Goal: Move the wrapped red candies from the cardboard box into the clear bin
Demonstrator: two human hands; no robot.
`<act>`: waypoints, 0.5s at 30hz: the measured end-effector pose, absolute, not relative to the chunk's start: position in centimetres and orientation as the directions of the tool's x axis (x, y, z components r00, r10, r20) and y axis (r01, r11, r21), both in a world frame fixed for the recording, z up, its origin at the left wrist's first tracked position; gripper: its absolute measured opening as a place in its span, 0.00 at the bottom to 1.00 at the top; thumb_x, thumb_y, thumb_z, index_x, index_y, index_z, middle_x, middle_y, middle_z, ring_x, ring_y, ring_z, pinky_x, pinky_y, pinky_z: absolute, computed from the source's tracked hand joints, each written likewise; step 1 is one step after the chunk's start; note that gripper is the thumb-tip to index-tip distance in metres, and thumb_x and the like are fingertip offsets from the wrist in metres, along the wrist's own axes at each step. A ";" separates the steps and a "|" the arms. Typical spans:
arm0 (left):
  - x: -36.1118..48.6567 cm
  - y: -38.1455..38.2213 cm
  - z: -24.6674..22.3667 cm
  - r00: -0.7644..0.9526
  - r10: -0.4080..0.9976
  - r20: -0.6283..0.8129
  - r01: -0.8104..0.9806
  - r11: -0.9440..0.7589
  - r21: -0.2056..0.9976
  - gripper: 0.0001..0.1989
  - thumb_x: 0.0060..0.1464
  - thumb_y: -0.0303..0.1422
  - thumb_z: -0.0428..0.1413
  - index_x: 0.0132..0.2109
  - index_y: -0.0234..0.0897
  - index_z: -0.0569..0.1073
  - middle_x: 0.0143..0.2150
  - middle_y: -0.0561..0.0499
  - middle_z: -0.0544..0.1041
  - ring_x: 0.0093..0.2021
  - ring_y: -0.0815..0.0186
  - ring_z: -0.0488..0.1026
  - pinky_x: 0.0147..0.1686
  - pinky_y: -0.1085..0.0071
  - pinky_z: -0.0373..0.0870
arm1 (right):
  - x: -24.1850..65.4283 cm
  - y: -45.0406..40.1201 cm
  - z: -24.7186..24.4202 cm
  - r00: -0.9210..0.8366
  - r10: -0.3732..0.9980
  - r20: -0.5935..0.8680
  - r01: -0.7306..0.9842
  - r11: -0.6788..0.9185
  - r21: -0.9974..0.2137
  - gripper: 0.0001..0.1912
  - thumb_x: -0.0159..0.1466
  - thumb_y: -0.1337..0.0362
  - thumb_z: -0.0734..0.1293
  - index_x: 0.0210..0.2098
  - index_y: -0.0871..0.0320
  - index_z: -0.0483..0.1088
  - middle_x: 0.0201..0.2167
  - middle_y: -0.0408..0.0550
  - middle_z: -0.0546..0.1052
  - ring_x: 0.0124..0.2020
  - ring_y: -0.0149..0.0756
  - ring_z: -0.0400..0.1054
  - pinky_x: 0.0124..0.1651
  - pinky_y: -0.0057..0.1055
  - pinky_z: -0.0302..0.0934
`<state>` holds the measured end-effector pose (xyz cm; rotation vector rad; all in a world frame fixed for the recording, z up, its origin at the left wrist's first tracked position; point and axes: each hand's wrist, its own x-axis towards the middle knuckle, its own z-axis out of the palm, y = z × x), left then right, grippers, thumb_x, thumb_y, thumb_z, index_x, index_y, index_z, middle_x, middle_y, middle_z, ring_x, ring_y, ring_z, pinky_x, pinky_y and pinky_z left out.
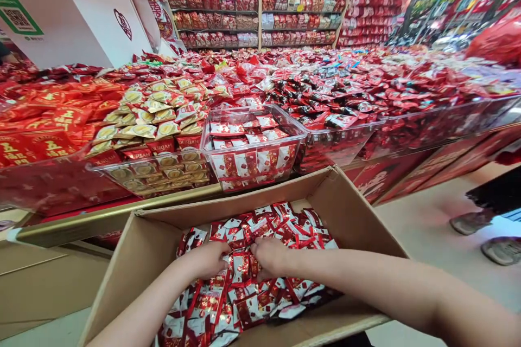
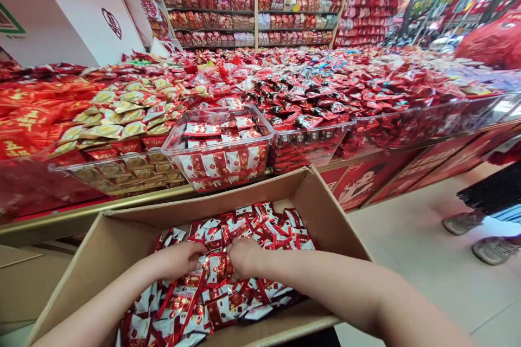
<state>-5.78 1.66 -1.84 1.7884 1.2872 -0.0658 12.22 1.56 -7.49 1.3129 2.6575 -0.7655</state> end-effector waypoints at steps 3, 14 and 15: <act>-6.1 1.8 -1.8 0.449 0.743 -0.496 0.764 -0.031 0.645 0.08 0.45 0.33 0.53 0.36 0.39 0.71 0.38 0.47 0.75 0.38 0.60 0.70 0.38 0.66 0.61 | 13.0 2.0 -6.9 -0.615 0.748 -0.251 0.745 0.447 -0.495 0.20 0.43 0.59 0.69 0.35 0.57 0.65 0.34 0.52 0.70 0.34 0.41 0.65 0.31 0.31 0.58; -2.8 -0.1 3.7 0.524 0.732 -0.436 0.347 0.284 0.894 0.09 0.48 0.36 0.51 0.36 0.36 0.67 0.31 0.51 0.76 0.26 0.67 0.72 0.22 0.76 0.61 | 13.6 2.8 1.3 -0.513 0.855 -0.079 0.127 -0.015 -0.992 0.20 0.56 0.49 0.56 0.21 0.61 0.60 0.15 0.38 0.62 0.16 0.22 0.56 0.18 0.19 0.51; -2.7 -0.2 4.1 0.515 0.739 -0.435 0.285 0.331 0.900 0.09 0.48 0.36 0.52 0.36 0.36 0.67 0.30 0.50 0.76 0.26 0.67 0.72 0.20 0.77 0.60 | 13.6 2.7 1.7 -0.506 0.860 -0.070 0.072 -0.039 -0.997 0.20 0.56 0.50 0.56 0.22 0.61 0.61 0.15 0.39 0.62 0.16 0.22 0.56 0.18 0.19 0.51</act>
